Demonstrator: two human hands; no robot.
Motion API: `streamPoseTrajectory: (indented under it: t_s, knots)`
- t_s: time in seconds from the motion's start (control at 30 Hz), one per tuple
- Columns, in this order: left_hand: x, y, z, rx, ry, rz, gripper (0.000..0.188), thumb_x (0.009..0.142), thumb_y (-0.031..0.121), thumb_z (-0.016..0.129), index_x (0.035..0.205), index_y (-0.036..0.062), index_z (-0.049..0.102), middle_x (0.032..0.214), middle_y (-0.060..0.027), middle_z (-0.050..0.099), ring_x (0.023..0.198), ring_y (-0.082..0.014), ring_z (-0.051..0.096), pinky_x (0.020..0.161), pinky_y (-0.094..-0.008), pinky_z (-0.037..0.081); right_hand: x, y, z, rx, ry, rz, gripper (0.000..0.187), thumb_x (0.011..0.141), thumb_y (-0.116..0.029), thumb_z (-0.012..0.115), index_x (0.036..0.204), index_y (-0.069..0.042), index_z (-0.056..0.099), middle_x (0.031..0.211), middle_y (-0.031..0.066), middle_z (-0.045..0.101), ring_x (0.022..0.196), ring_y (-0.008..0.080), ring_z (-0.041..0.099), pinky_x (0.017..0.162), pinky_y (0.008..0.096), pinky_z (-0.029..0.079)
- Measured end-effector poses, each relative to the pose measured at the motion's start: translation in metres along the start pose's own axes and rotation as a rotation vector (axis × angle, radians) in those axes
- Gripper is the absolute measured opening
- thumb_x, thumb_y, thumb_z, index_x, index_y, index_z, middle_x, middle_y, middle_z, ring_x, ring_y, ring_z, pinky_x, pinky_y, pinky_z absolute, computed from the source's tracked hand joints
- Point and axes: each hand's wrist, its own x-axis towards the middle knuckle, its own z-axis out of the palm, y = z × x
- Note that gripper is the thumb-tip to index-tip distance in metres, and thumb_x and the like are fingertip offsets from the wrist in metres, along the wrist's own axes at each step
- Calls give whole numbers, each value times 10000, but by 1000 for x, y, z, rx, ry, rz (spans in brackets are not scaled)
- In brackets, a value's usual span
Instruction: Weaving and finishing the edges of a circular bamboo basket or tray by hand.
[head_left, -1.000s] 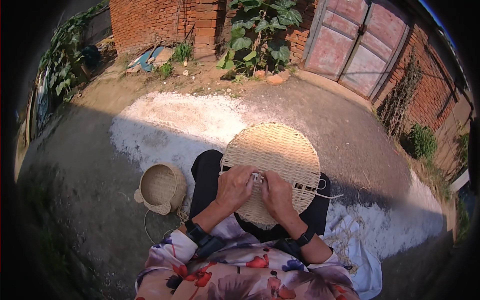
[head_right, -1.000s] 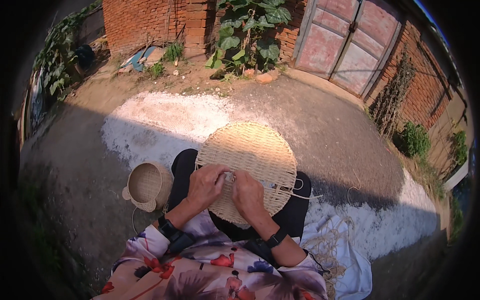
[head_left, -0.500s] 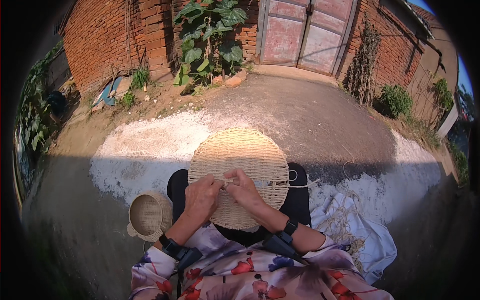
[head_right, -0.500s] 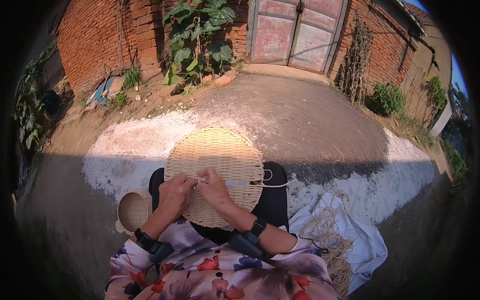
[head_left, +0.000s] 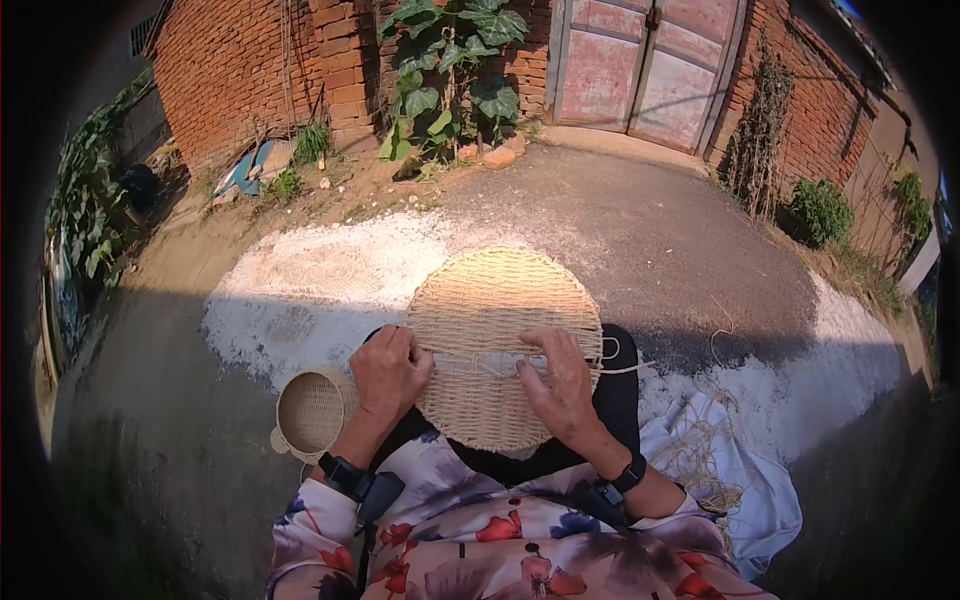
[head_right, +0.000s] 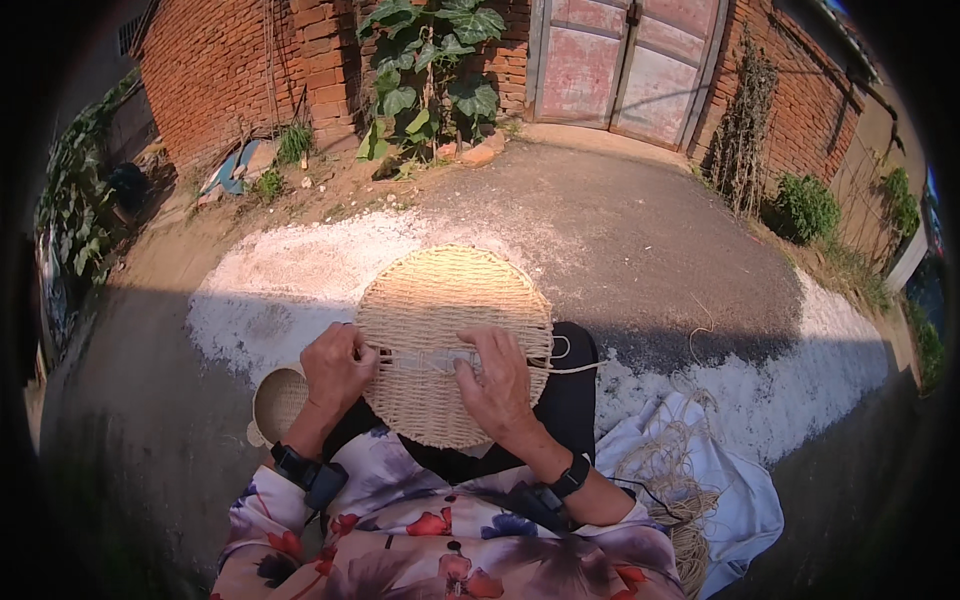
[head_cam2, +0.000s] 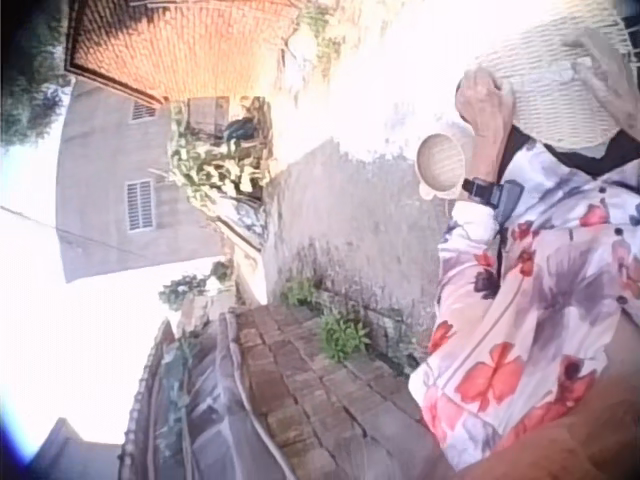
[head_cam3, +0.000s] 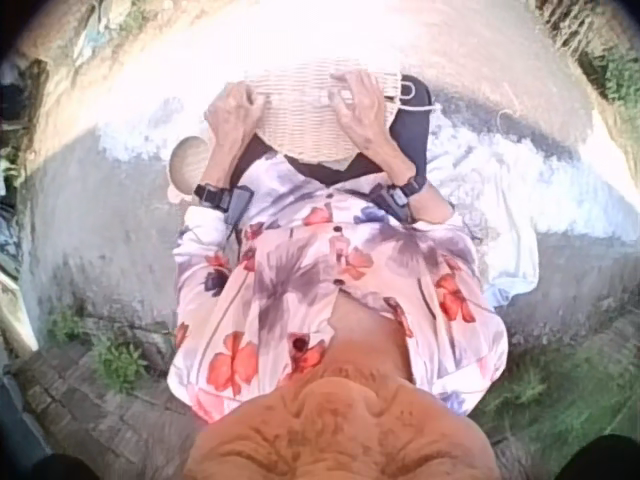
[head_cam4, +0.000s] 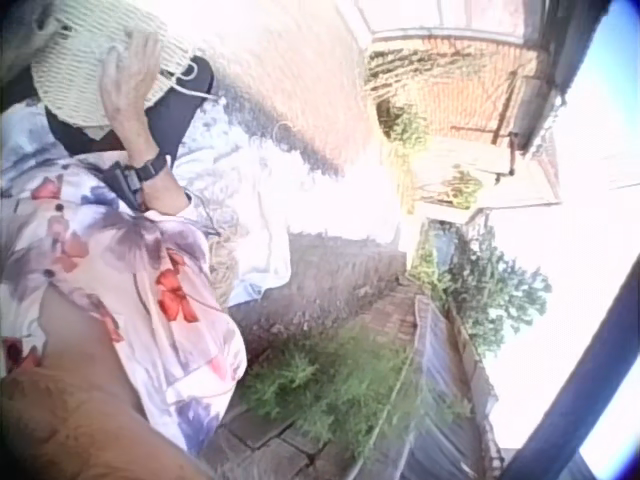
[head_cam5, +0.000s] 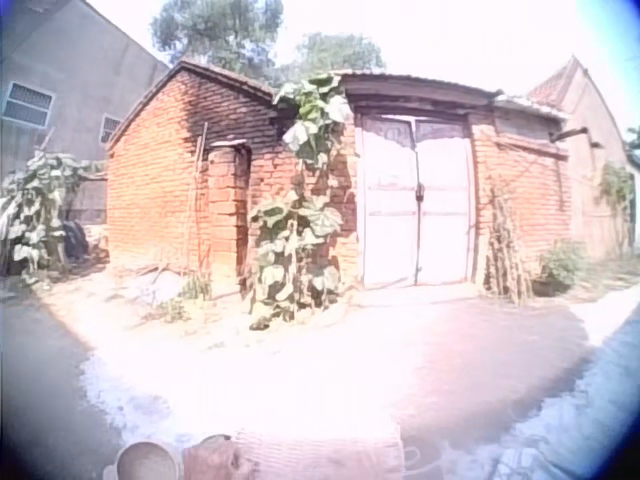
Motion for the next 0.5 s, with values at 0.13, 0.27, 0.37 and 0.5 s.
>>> streamPoseTrajectory:
  t_s: [0.13,0.27,0.37,0.5]
  knots:
    - [-19,-19,-9,-180,-101,-244,44,710,107,669,747,100,647,690,-51,567,665,-252,601,615,-409,469,1,19,-17,79,-16,152,243,800,7,619,1042,9,602,946,144,604,889,292,614,805,388,488]
    - [-11,-14,-22,-94,-74,75,95,719,120,700,814,112,702,827,-37,591,826,-242,548,761,-406,372,-4,13,-6,186,-70,181,154,851,-3,618,1005,9,616,876,114,597,778,204,614,730,319,497]
    - [0,-7,-27,-60,-23,265,152,706,120,728,856,123,707,777,-30,601,794,-231,559,748,-398,376,-8,10,3,266,-124,199,116,885,-18,610,997,5,631,853,100,615,759,166,616,707,290,491]
    - [3,5,-15,-43,-79,375,121,702,131,740,805,102,683,742,-40,591,774,-229,556,740,-405,369,-15,11,11,344,-182,242,98,914,-22,592,994,5,641,804,68,630,709,116,601,663,267,483]
